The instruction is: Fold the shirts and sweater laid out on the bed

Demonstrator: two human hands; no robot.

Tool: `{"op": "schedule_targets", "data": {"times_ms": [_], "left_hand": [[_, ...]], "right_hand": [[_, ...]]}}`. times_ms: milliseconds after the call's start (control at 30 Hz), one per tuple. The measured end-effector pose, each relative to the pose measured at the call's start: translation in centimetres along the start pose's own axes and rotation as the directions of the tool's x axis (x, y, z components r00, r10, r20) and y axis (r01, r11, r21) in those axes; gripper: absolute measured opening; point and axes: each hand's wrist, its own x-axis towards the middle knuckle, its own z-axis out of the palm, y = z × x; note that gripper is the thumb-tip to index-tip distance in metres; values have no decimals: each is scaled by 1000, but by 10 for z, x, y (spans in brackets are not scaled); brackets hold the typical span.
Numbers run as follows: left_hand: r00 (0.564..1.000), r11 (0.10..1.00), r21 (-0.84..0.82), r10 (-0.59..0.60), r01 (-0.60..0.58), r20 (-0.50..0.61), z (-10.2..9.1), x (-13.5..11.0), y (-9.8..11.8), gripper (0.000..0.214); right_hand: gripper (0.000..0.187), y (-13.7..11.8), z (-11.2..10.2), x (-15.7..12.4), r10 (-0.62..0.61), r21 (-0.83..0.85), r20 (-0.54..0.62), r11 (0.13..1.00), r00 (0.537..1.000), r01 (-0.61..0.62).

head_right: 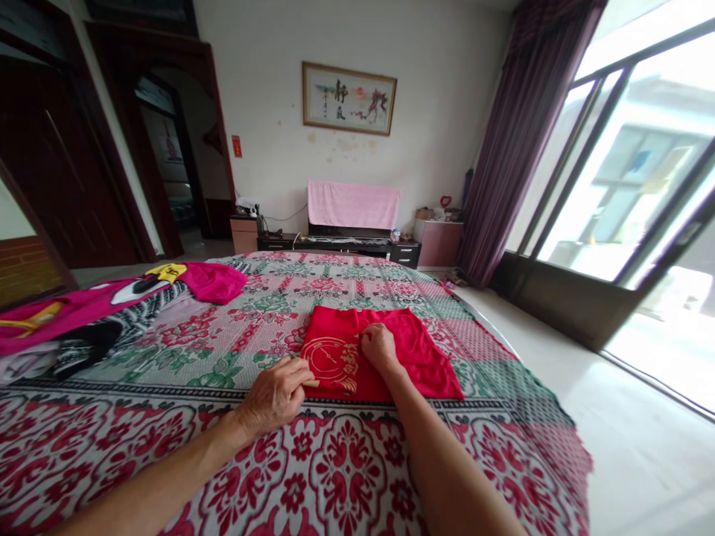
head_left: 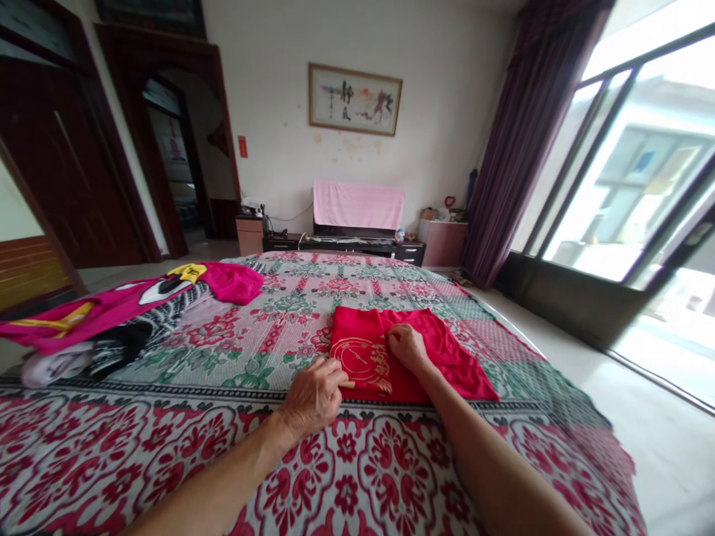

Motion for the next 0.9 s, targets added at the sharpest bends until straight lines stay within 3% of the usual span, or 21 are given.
{"op": "schedule_targets", "data": {"times_ms": [233, 433, 600, 700, 900], "left_hand": [[995, 997, -45, 64, -67, -79, 2, 0, -2, 29], [996, 994, -95, 41, -49, -85, 0, 2, 0, 18], [995, 994, -93, 57, -65, -82, 1, 2, 0, 16], [994, 992, -104, 65, -73, -84, 1, 2, -1, 15], [991, 992, -80, 86, -94, -103, 0, 2, 1, 21]], "right_hand": [[22, -3, -13, 14, -26, 48, 213, 999, 977, 16], [24, 7, -9, 44, 147, 44, 82, 988, 986, -151], [19, 9, 1, 55, 120, 30, 137, 992, 983, -126], [25, 7, 5, 54, 91, 52, 127, 994, 988, -98], [30, 2, 0, 48, 109, 126, 118, 984, 987, -124]]}}
